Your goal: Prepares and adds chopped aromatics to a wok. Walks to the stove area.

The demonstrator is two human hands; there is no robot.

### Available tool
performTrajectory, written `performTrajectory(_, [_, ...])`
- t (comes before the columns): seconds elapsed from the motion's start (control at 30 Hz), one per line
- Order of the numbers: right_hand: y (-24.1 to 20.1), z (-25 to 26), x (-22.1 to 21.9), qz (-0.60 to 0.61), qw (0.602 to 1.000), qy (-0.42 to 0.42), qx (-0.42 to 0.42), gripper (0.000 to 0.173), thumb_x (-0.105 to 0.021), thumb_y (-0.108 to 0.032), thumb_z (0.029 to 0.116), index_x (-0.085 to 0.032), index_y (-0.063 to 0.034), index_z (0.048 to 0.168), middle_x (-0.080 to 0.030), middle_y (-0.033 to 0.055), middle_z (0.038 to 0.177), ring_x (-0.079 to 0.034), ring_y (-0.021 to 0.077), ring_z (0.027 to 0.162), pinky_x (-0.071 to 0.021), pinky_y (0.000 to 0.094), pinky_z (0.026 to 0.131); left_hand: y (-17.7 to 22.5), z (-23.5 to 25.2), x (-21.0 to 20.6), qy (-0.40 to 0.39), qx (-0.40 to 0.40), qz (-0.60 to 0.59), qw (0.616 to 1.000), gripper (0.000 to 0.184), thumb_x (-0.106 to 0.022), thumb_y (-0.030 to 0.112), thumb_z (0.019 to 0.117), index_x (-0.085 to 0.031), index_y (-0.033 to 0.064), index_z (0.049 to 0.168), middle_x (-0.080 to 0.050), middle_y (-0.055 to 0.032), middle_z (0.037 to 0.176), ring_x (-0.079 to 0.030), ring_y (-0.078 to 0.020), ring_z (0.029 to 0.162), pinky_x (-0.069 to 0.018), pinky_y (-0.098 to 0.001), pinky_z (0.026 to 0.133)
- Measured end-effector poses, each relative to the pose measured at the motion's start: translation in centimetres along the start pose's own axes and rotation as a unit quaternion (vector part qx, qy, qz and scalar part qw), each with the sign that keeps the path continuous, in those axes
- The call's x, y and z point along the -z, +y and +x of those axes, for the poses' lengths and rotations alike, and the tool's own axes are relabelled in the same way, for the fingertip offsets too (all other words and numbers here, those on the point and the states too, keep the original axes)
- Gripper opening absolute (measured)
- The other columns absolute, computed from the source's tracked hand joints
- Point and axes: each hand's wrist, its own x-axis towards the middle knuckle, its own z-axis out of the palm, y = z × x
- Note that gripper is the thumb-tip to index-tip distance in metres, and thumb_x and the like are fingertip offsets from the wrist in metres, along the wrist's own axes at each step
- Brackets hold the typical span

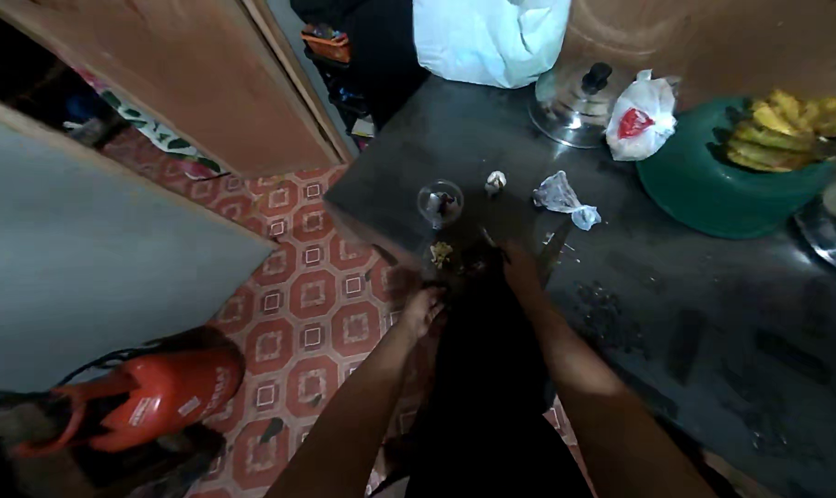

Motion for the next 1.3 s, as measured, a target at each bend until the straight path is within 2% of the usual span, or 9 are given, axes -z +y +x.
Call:
performTrajectory(0.17, [-1.7,-2.2,-0.5,-0.04,0.999,-0.028,0.008,0.038,-0.043,-0.013,0.1075,-0.065,-0.0124,0.138,-0.066,0.0205,0.134,-0.059,0.0404,0.128,-0.0433,0.0583,0.111,-0.9,-0.9,3.5,-0.077,0.014,0.013,0.997,0.012,-0.053,0.017,0.1011,-0.06,0.0071,0.101,-0.06,-0.0018,0.077,-0.059,-0.0117,0.065,-0.054,-0.0296,0.061])
performTrajectory(0.3, [-3.4,-4.1,-1.1,-0.012,0.997,-0.076,-0.016,0.035,-0.044,-0.013,0.1084,-0.066,-0.0068,0.136,-0.067,0.0237,0.129,-0.061,0.0422,0.125,-0.0448,0.0597,0.109,-3.3,-1.8,6.7,-0.185,-0.015,-0.041,0.982,0.025,-0.047,0.016,0.107,-0.061,0.0044,0.123,-0.07,-0.0053,0.104,-0.067,-0.0121,0.091,-0.0573,-0.0327,0.081])
performTrajectory(0.47, [-5.7,-6.5,-2.2,0.039,0.993,-0.107,-0.006,0.035,-0.045,-0.015,0.1096,-0.064,-0.0048,0.137,-0.065,0.0221,0.134,-0.061,0.037,0.127,-0.045,0.0562,0.11,-3.5,-5.9,9.8,-0.166,0.04,-0.06,0.983,0.027,-0.043,0.023,0.1094,-0.06,0.0079,0.125,-0.066,-0.0026,0.097,-0.064,-0.01,0.08,-0.0554,-0.0287,0.072])
performTrajectory(0.63, [-11.7,-9.2,-3.0,0.132,0.983,-0.122,0.041,0.032,-0.049,-0.014,0.1075,-0.069,-0.0062,0.131,-0.068,0.0143,0.132,-0.064,0.0237,0.122,-0.0494,0.0474,0.107,-4.5,-10.2,15.6,-0.13,0.013,-0.173,0.976,0.029,-0.042,0.019,0.1091,-0.057,0.0031,0.129,-0.067,-0.0093,0.108,-0.067,-0.0179,0.093,-0.0572,-0.0378,0.083])
performTrajectory(0.77, [-18.6,-11.6,-4.4,0.133,0.969,-0.173,0.118,0.036,-0.049,-0.021,0.1072,-0.065,-0.0034,0.133,-0.069,0.0133,0.126,-0.067,0.0197,0.112,-0.0542,0.0445,0.099,-5.6,-15.6,22.8,-0.109,-0.041,-0.262,0.958,0.022,-0.048,0.015,0.1051,-0.061,0.0057,0.12,-0.07,-0.0079,0.106,-0.069,-0.0195,0.095,-0.0579,-0.0409,0.086])
performTrajectory(0.87, [-23.7,-13.5,-6.5,0.107,0.944,-0.157,0.271,0.036,-0.047,-0.017,0.1063,-0.065,0.0059,0.128,-0.073,0.0147,0.102,-0.069,0.0179,0.087,-0.0581,0.0413,0.083,-7.6,-21.0,29.2,-0.049,-0.086,-0.357,0.929,0.021,-0.054,0.007,0.0988,-0.059,0.0061,0.119,-0.068,-0.0095,0.108,-0.068,-0.0229,0.096,-0.0574,-0.0449,0.087])
performTrajectory(1.03, [-35.7,-20.3,-8.8,0.036,0.895,-0.271,0.352,0.038,-0.052,-0.015,0.1058,-0.06,0.0087,0.134,-0.069,0.0284,0.116,-0.07,0.0355,0.102,-0.056,0.054,0.094,-13.5,-32.2,41.4,0.084,-0.182,-0.455,0.868,0.024,-0.052,-0.002,0.0912,-0.057,0.006,0.114,-0.07,-0.0094,0.098,-0.07,-0.0222,0.088,-0.0595,-0.0426,0.08])
performTrajectory(1.17, [-44.2,-26.5,-14.8,-0.005,0.874,-0.337,0.351,0.041,-0.048,-0.016,0.1045,-0.055,0.0071,0.138,-0.068,0.0268,0.117,-0.068,0.036,0.102,-0.0536,0.0551,0.092,-21.0,-41.9,50.4,0.185,-0.254,-0.494,0.811,0.02,-0.051,-0.004,0.0853,-0.06,0.0048,0.101,-0.072,-0.0091,0.092,-0.072,-0.0206,0.085,-0.0605,-0.0406,0.08])
performTrajectory(1.3, [-50.8,-33.2,-22.0,-0.02,0.795,-0.386,0.468,0.037,-0.046,-0.006,0.1027,-0.06,0.0086,0.133,-0.07,0.0279,0.115,-0.07,0.0417,0.098,-0.0542,0.0614,0.087,-28.9,-49.4,54.7,0.322,-0.291,-0.534,0.725,0.015,-0.049,-0.002,0.0861,-0.061,0.0047,0.091,-0.072,-0.0091,0.085,-0.072,-0.0193,0.078,-0.0612,-0.0373,0.074])
